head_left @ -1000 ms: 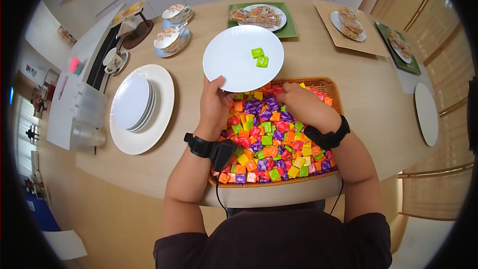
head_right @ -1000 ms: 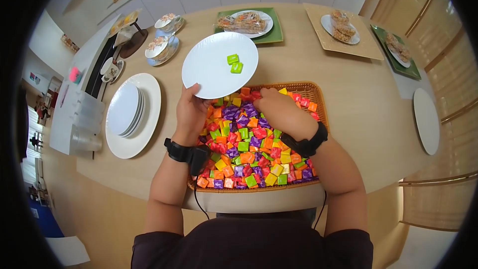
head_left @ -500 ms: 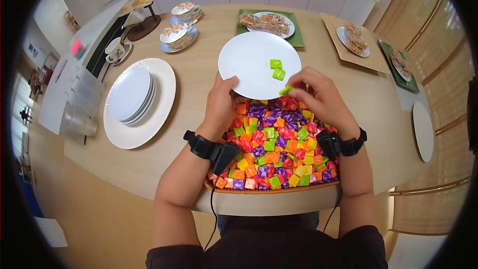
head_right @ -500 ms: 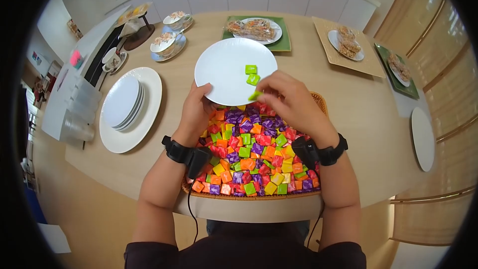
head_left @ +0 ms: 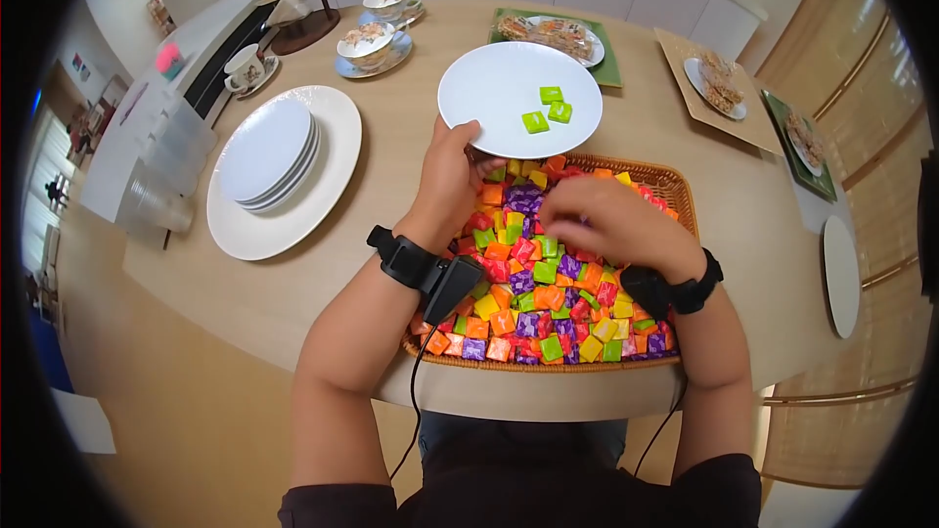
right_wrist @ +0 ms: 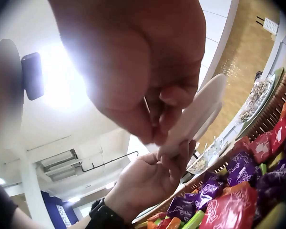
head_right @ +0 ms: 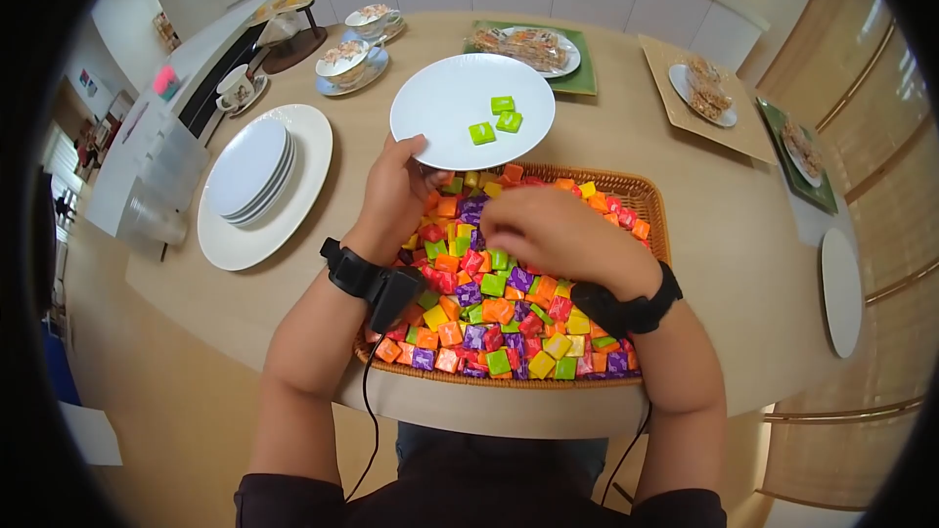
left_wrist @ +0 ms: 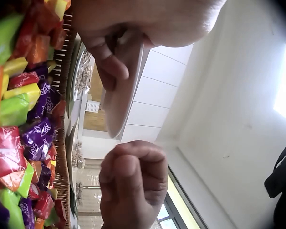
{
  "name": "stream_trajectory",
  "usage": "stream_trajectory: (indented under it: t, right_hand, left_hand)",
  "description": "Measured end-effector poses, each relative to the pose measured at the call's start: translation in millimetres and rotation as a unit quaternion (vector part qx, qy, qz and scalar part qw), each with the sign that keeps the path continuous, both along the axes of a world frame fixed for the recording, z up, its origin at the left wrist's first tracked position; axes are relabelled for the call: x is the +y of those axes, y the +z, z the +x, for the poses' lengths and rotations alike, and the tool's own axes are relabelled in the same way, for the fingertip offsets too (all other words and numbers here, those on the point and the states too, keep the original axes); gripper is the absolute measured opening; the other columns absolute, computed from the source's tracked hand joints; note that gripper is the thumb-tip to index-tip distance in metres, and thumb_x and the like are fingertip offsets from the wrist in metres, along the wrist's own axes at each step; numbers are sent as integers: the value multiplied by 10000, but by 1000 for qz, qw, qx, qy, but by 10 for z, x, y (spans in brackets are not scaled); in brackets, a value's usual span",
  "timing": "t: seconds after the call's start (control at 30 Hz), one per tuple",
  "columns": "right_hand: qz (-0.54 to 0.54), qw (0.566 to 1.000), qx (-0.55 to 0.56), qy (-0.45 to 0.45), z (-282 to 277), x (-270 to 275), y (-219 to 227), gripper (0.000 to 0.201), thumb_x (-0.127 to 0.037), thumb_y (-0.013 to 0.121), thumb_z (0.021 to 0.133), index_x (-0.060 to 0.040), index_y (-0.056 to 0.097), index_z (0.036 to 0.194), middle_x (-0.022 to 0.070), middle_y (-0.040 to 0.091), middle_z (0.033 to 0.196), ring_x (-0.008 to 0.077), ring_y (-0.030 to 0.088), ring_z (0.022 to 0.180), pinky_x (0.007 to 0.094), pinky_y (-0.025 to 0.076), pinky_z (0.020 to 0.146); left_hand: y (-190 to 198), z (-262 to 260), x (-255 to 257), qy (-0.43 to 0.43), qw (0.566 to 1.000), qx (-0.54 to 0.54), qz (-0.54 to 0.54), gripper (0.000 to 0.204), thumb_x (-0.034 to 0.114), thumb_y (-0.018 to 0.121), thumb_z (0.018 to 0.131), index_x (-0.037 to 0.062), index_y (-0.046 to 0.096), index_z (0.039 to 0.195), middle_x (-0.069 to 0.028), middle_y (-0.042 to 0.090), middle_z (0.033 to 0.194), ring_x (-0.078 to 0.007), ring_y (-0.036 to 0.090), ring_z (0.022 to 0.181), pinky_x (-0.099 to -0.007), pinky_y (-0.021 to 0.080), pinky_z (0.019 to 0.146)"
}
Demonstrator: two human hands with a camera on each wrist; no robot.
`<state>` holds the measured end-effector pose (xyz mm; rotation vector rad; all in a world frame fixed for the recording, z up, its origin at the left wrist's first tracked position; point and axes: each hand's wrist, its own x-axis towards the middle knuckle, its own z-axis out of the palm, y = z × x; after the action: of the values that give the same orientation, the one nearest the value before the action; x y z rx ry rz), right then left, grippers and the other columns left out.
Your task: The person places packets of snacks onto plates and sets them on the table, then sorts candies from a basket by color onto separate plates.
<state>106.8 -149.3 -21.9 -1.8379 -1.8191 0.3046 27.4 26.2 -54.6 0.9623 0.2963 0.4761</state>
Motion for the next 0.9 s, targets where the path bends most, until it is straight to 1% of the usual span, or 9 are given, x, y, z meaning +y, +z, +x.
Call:
stream_trajectory:
  t: [0.03, 0.17, 0.33, 0.4, 0.47, 0.53, 0.57, 0.67, 0.9]
  right_hand:
    - [-77, 997, -1, 16, -11, -6, -28, 147, -109, 636, 727, -41, 563, 835, 91, 545, 806, 272, 544, 786, 351, 444, 688]
    - [-81, 996, -35, 29, 0, 12, -147, 229, -122, 666, 704, -47, 541, 880, 97, 497, 870, 271, 515, 838, 347, 434, 709]
    - [-81, 995, -49, 7, -56, -25, -143, 262, -88, 663, 694, -38, 487, 882, 98, 490, 844, 283, 513, 816, 358, 432, 692]
    - [-155, 988, -12, 27, -81, -40, -73, 260, -88, 658, 696, -44, 473, 873, 92, 493, 806, 296, 514, 781, 367, 432, 666]
    - [-150, 988, -17, 35, -66, -46, 25, 205, -79, 637, 720, -46, 484, 854, 72, 515, 781, 247, 533, 732, 331, 433, 632]
    - [-19, 986, 164, -13, -35, -75, 196, 129, -71, 601, 759, -47, 507, 843, 42, 548, 791, 156, 541, 698, 276, 430, 619]
    - [73, 978, 175, -92, -61, -78, 271, 97, -59, 564, 776, -22, 498, 837, 59, 555, 760, 142, 534, 650, 269, 439, 606]
    - [189, 941, 156, -231, 90, -71, 217, 79, -61, 553, 789, -30, 512, 851, 64, 559, 759, 168, 543, 644, 288, 436, 589]
    - [193, 942, -72, -265, 244, -15, -20, 105, -49, 549, 780, -21, 528, 879, 101, 557, 786, 261, 539, 674, 321, 443, 631]
  left_hand:
    - [-1, 5, 2, 2, 1000, -2, 1, 393, 151, 405, 856, 76, 337, 1236, -57, 500, 1081, -142, 518, 850, -251, 455, 654]
    - [-32, 7, 14, -5, 1000, 2, 7, 388, 142, 395, 857, 76, 343, 1236, -56, 499, 1082, -134, 521, 852, -246, 461, 643]
    - [-54, 16, 25, -24, 999, -1, 26, 389, 133, 365, 869, 70, 293, 1245, -90, 497, 1077, -147, 551, 824, -236, 487, 646]
    - [-71, 19, 31, -38, 999, 3, 34, 404, 132, 364, 869, 61, 285, 1259, -93, 495, 1086, -147, 555, 824, -240, 489, 637]
    - [-59, 26, 18, -50, 998, 15, 38, 457, 134, 402, 848, 80, 282, 1286, -61, 495, 1101, -124, 530, 833, -245, 461, 638]
    - [-76, 41, -4, -68, 997, 13, 41, 473, 133, 409, 845, 76, 280, 1297, -62, 491, 1121, -127, 528, 836, -259, 463, 646]
    - [-77, 43, -15, -71, 997, 13, 39, 473, 133, 409, 845, 76, 280, 1297, -62, 491, 1121, -127, 528, 836, -259, 463, 646]
    - [-45, 20, -40, -111, 991, 18, 73, 463, 122, 386, 853, 47, 267, 1294, -100, 498, 1101, -151, 559, 821, -247, 484, 602]
    - [9, -8, -92, -144, 987, 44, 51, 486, 147, 441, 842, 77, 309, 1305, -51, 500, 1122, -132, 530, 860, -274, 456, 679]
